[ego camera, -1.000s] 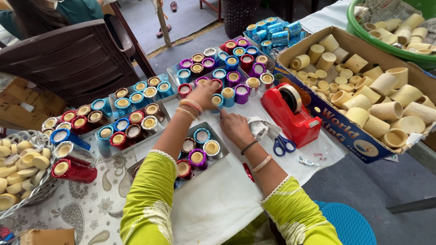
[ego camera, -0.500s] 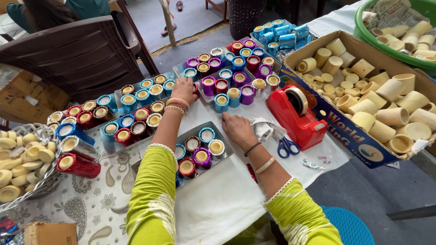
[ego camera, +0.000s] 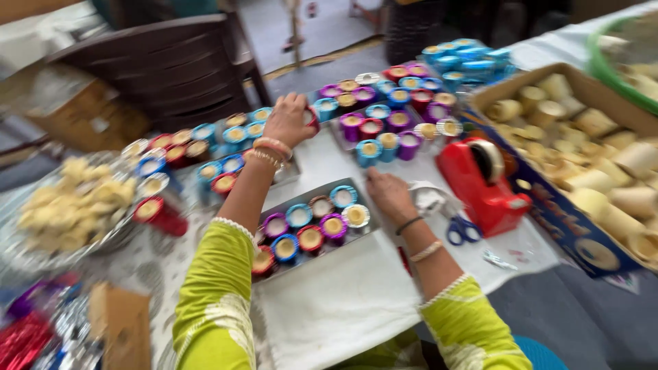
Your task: The person organizes and packs small, decorative diya lamps into a cardboard box, handling several colorful lamps one at a time and arranging them in rows.
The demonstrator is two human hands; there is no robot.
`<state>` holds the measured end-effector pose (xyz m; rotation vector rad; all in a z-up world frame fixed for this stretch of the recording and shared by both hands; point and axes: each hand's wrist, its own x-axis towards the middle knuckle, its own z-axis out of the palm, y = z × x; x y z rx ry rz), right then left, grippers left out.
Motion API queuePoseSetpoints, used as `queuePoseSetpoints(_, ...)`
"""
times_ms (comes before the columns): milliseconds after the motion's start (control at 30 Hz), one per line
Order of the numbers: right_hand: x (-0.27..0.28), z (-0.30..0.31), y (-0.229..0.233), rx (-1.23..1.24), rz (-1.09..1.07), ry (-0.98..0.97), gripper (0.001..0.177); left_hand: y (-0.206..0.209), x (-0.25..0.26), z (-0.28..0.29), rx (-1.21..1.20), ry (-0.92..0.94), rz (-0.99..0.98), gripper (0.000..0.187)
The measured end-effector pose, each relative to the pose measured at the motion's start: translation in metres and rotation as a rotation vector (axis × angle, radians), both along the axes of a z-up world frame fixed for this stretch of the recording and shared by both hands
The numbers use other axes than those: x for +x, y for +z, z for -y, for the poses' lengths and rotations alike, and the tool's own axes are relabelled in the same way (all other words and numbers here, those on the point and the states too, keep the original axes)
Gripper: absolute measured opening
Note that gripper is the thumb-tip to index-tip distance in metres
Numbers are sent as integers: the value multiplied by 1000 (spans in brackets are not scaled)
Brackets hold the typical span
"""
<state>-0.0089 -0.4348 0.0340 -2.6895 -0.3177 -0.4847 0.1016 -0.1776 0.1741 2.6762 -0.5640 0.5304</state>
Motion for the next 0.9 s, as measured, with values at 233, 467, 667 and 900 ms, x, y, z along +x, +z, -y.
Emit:
queuePoseSetpoints(233,3,-5,5,-53,-97,19,21,53,-42,-147,80,125,77,49)
queuePoseSetpoints(467,4,-4,8,-78,-186,-72,24,51,-87,-241,208,348,-32,51)
queuePoseSetpoints(667,4,-4,10,-89,-218,-93,25,34,-81,-249,178,455,-103,54)
queuePoseSetpoints(900,3,-3,11,-69,-225,-99,25,-17,-50,-235,331,518,-16,54)
